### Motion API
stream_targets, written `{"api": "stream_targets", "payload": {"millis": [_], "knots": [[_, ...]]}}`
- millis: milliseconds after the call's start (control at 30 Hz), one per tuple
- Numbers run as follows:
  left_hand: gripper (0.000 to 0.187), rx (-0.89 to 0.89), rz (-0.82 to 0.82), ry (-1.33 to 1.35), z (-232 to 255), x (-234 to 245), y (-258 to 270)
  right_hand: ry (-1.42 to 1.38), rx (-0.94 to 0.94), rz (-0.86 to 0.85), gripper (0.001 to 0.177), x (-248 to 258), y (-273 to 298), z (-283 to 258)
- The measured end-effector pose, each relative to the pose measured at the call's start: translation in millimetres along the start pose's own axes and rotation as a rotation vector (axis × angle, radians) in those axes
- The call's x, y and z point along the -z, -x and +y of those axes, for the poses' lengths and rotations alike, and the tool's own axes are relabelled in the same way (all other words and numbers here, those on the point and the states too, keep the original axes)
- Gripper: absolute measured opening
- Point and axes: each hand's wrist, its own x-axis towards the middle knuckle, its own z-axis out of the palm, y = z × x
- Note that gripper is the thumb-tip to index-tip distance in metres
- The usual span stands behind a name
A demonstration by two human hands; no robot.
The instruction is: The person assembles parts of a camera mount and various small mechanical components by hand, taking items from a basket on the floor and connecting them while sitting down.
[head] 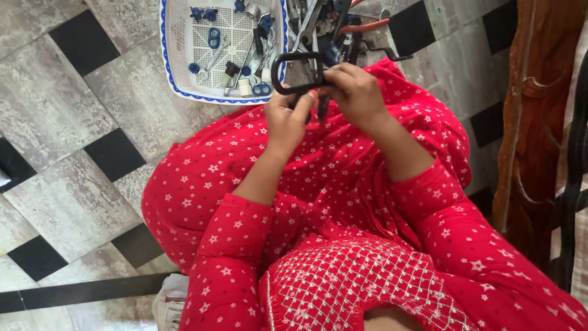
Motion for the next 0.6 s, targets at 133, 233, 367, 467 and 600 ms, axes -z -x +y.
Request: {"api": "stream_targets", "payload": {"millis": [133, 233, 367, 467, 600], "knots": [[0.01, -0.018, -0.007, -0.078, 0.3, -3.7, -0.9, 0.027, -0.006, -0.037, 0.028, 4.0, -3.0, 3.7], [0.013, -0.036, -0.012, 0.011, 2.8, -8.2, -1.0, 0.064, -0.057, -0.094, 0.03, 15.6, -11.9, 20.2], [0.012, 0.029, 0.005, 0.033, 0.9, -7.8, -3.1, 0.109, -0.084, -0.077, 0.026, 14.3, -8.8, 23.3], [0.011, 0.053, -0.007, 0.055, -3.3, -4.8, -1.8, 0.171, -0.014, -0.009, 0.025, -4.6, 4.6, 6.2], [0.012, 0.013, -0.027, -0.045, -0.9, -3.4, -1.6, 0.099, -0.005, 0.001, 0.027, -4.0, 5.4, 1.6]]}}
